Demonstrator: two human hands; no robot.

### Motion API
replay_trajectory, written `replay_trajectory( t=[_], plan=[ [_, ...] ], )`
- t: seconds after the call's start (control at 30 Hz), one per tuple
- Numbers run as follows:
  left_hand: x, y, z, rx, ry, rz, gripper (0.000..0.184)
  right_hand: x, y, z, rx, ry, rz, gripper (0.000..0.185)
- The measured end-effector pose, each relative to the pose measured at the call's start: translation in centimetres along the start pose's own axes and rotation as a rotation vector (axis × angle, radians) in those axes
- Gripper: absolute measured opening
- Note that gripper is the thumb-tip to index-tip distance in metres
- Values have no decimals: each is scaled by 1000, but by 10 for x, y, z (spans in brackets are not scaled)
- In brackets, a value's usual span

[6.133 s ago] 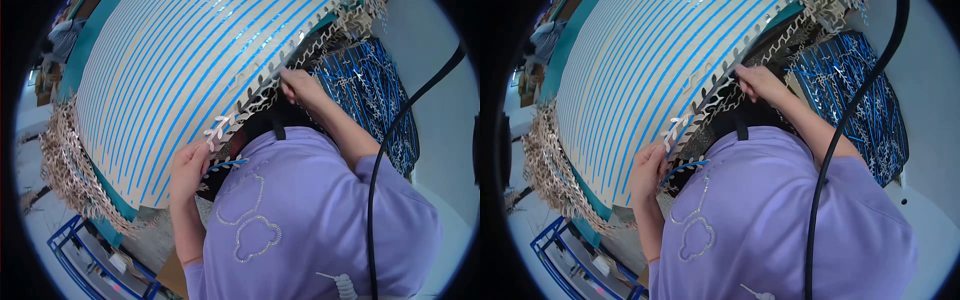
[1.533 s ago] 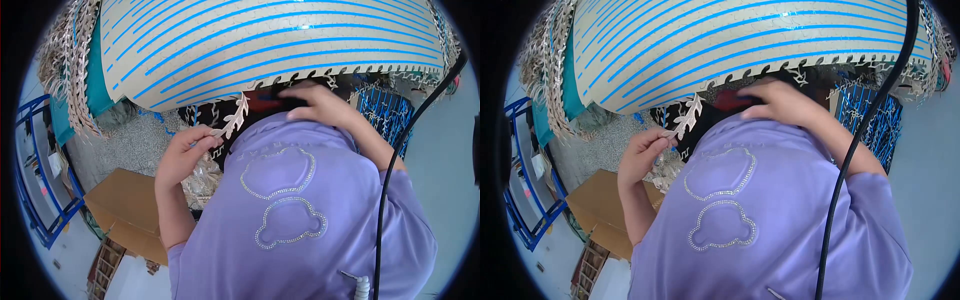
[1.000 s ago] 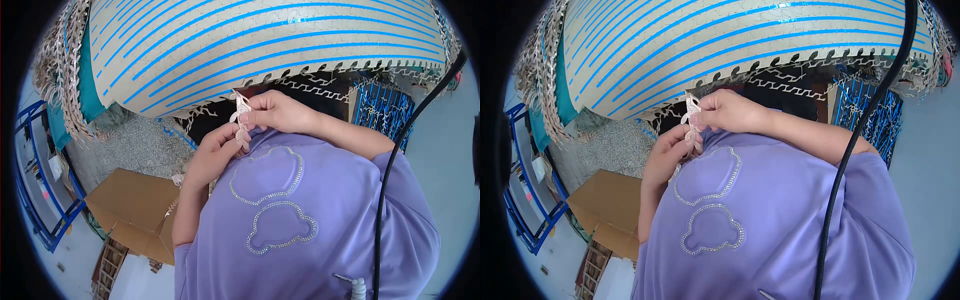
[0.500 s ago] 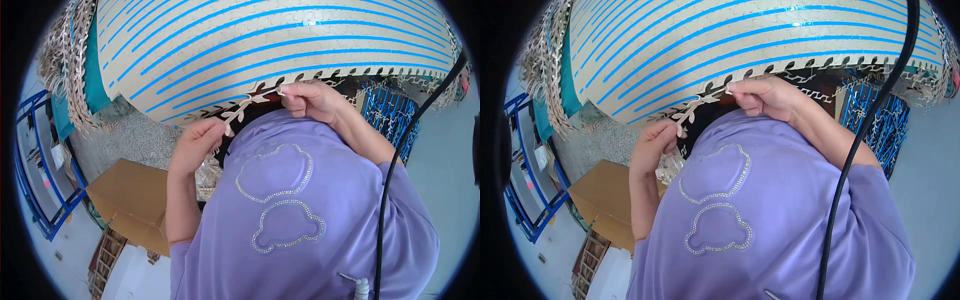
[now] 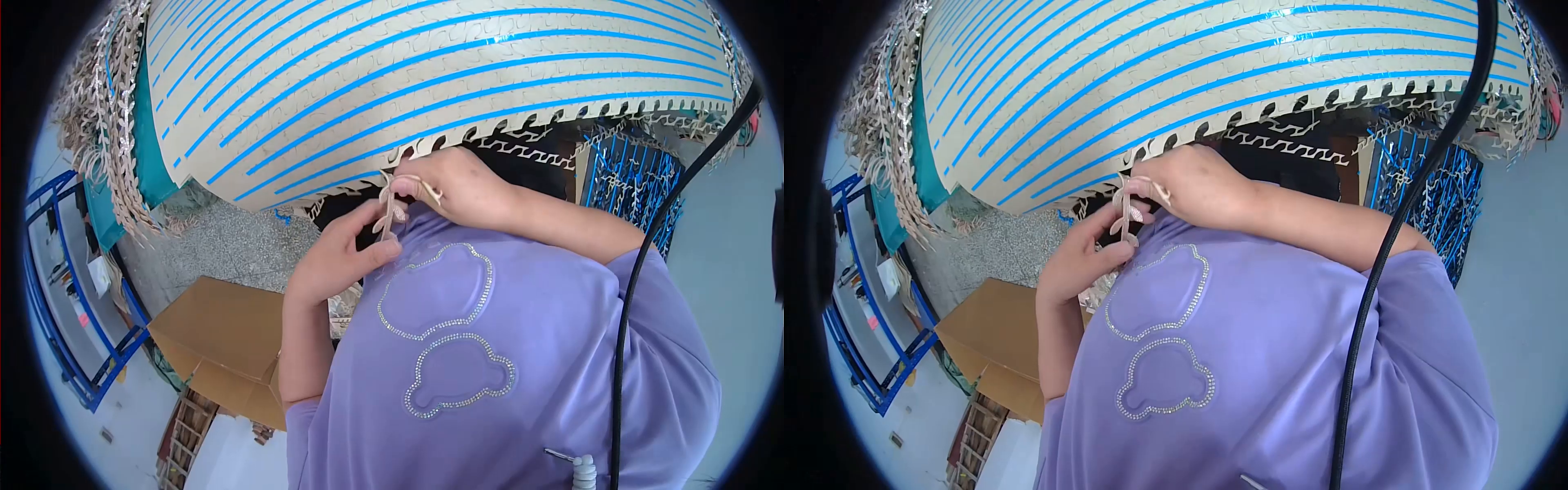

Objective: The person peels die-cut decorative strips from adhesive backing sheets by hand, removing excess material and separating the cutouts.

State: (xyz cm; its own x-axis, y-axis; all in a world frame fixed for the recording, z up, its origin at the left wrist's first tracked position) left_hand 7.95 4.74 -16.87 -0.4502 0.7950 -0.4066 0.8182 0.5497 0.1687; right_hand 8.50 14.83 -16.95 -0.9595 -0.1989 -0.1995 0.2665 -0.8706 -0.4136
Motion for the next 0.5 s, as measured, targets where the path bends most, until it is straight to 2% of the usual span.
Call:
replay_trajectory(
  t=[0.03, 0.1, 0.13, 0.23, 0.43, 0.5],
  plan=[
    [4, 3, -7, 34, 46, 7, 22, -1, -2, 7, -122, -22, -1, 28],
    [12, -1, 4, -157, -169, -122, 22, -4, -2, 16, -362, -63, 3, 30],
    [11, -3, 13, -253, -276, -186, 24, -4, -1, 12, -360, -60, 3, 30],
    [12, -13, 14, -232, -222, -119, 29, -1, 12, -16, 264, 31, 131, 35],
    [15, -18, 3, -165, -132, -130, 34, 1, 19, -29, 393, 121, 209, 35],
    [3, -36, 2, -154, -172, -256, 33, -5, 13, -39, 458, 150, 193, 35]
  ],
)
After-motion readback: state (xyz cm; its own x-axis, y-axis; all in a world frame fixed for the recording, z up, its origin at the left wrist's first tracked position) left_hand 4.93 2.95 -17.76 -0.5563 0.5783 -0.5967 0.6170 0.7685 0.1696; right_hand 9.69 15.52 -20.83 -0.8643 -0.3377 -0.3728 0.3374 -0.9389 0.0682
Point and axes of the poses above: each hand's wrist, its own x-axis towards the middle knuckle, its own y-axis out of the palm, z = x × y, the point moved 10 cm from there along x, towards the middle knuckle, and after that the axes turned 11 degrees about -x, right-handed, at the moved point
